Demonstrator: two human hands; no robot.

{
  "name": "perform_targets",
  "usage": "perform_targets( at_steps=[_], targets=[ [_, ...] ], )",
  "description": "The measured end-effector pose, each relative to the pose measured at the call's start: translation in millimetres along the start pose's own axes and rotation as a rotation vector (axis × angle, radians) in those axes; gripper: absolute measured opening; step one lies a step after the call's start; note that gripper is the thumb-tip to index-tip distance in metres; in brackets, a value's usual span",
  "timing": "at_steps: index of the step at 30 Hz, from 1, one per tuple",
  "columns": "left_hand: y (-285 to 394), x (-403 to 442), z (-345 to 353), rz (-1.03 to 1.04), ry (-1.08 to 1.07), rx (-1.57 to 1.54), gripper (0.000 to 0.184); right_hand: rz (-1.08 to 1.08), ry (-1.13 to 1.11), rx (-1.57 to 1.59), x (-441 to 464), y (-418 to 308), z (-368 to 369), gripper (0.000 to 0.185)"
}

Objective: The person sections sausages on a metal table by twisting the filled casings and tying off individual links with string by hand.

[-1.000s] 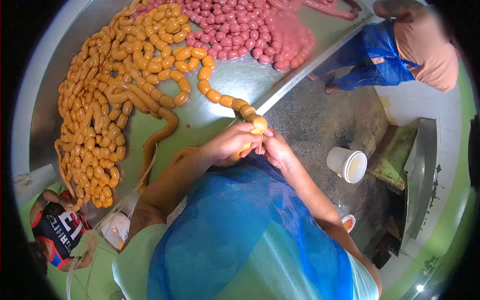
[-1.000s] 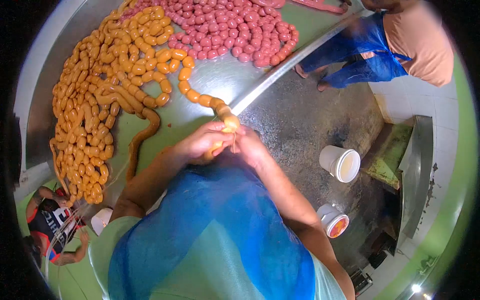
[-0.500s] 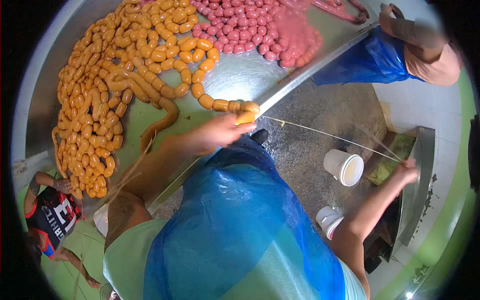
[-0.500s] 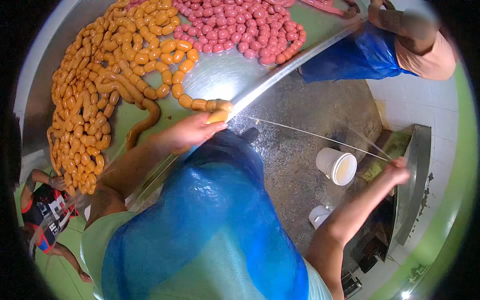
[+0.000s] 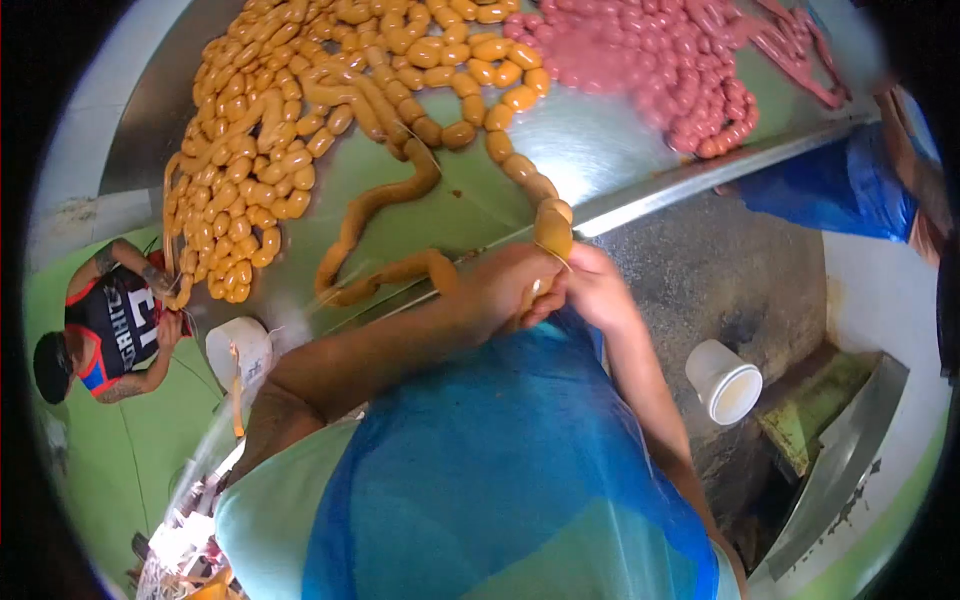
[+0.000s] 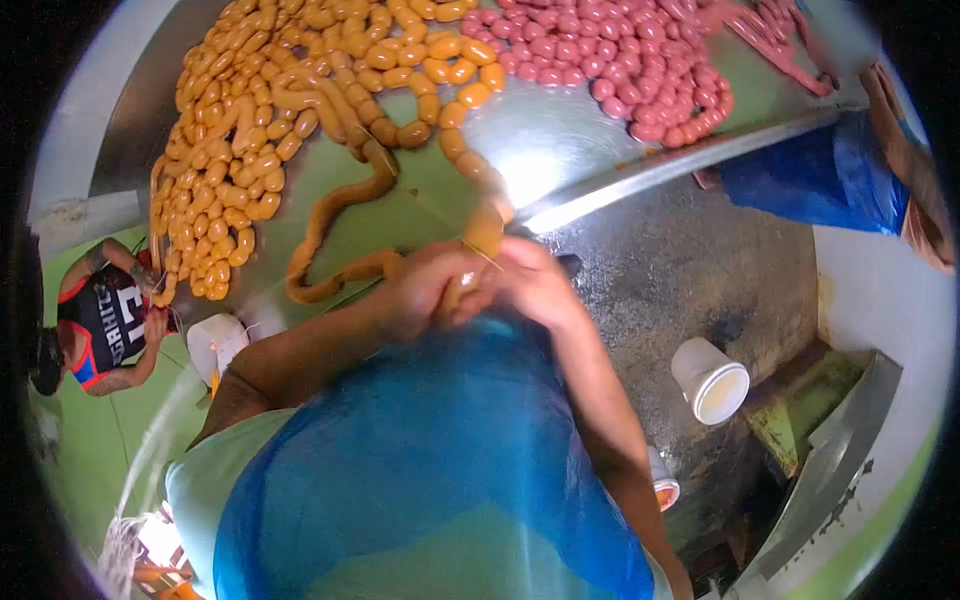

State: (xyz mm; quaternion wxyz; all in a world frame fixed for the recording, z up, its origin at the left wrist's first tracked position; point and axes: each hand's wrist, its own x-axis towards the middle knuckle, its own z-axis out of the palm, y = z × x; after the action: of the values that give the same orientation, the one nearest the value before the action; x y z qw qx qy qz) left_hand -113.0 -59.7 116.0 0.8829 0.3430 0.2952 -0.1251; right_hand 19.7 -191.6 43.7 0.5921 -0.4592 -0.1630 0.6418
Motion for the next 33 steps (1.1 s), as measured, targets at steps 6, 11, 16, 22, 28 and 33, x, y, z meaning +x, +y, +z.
perform_targets(
  at_steps=[6, 11, 16, 22, 28, 33],
  targets=[
    [-22, 46, -30, -0.075, -0.061, -0.35, 0.03, -0.413, 0.565, 0.249, -247, -87, -254, 0.01],
    [8, 78, -66, 0.213, -0.141, 0.645, 0.048, -0.725, 1.924, -1.148, -354, -227, -253, 0.038],
    [-22, 64, -2, 0.696, 0.086, 1.348, 0.046, -0.354, 0.374, -1.226, -92, -57, -11, 0.02],
    [0, 22, 6, -0.292, -0.053, -0.044, 0.021, 0.05, -0.107, -0.194, 7, 25, -8, 0.046],
    [-16, 33, -26, -0.069, -0.163, -0.434, 0.021, -0.551, 0.878, 0.327, -182, -103, -151, 0.014],
    [20, 76, -72, -0.194, -0.202, 0.422, 0.038, -1.065, 2.035, -0.498, -306, -230, -200, 0.019]
  ],
)
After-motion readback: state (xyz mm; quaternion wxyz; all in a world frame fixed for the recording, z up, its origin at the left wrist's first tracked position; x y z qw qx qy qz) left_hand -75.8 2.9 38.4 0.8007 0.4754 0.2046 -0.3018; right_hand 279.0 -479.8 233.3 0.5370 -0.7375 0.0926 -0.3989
